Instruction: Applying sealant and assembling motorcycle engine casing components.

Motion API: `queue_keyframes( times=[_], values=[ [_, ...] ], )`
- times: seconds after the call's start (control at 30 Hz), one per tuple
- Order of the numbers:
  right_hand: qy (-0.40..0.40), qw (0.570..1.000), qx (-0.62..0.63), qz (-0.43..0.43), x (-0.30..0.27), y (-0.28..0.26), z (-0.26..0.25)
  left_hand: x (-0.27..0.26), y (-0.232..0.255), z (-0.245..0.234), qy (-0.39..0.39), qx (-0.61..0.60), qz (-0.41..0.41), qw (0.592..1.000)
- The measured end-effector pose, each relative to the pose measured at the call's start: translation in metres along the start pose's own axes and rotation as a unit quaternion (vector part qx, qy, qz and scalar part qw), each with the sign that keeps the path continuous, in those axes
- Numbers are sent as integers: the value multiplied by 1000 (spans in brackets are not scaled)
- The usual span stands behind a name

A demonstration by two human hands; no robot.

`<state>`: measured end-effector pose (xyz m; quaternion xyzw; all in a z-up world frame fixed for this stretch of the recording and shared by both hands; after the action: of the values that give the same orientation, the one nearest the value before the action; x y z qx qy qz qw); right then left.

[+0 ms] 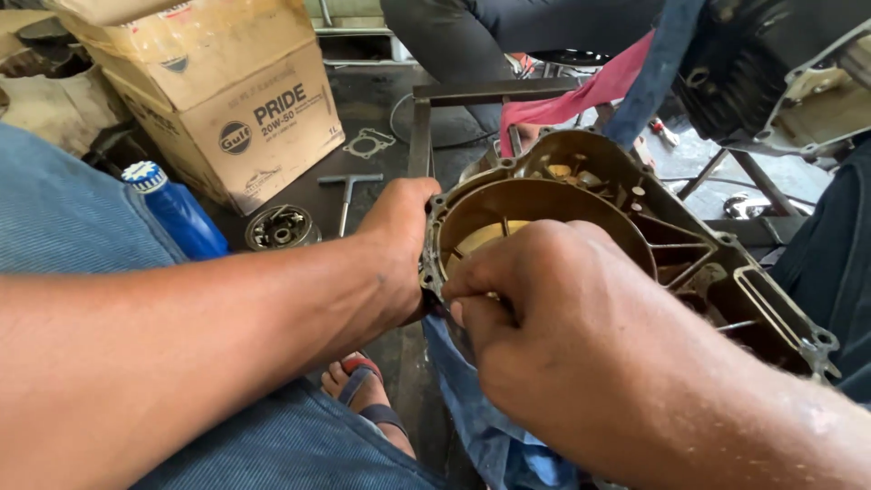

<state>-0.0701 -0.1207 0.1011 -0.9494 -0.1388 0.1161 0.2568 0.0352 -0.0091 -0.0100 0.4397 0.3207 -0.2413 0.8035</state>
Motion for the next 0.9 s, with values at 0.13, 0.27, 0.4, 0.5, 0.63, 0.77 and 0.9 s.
queue_keyframes(
  times=[0.13, 0.27, 0.4, 0.5, 0.63, 0.77, 0.9],
  values=[
    [76, 978, 64, -184, 3, 24, 10, 10, 3, -4, 3, -4, 21, 1000],
    [64, 986, 24, -150, 2, 10, 1, 9, 4, -3, -22, -11, 19, 1000],
    [100, 992, 42, -66, 17, 39, 4, 14, 3, 5, -103, -24, 6, 994],
    [127, 977, 172, -8, 9, 36, -10, 22, 2, 1, -142, -22, -5, 990],
    [66, 987, 129, 62, 2, 58, -14, 15, 3, 4, -124, -29, 7, 992],
    [-58, 961, 208, 174, -1, 44, -14, 14, 4, 2, -77, -15, 14, 997],
    [-100, 914, 311, 241, -3, 35, -5, 10, 4, 4, -81, -20, 0, 996]
  ],
)
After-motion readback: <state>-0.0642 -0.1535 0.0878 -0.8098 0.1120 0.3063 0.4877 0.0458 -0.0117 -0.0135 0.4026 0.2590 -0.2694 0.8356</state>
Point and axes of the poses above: each hand's wrist, its own x-axis towards the middle knuckle, its own z-axis out of the palm, y = z × x, the point moved 3 cm from there along x, towards the middle knuckle, and after that the axes turned 7 degrees about -z, right-handed, at the moved point
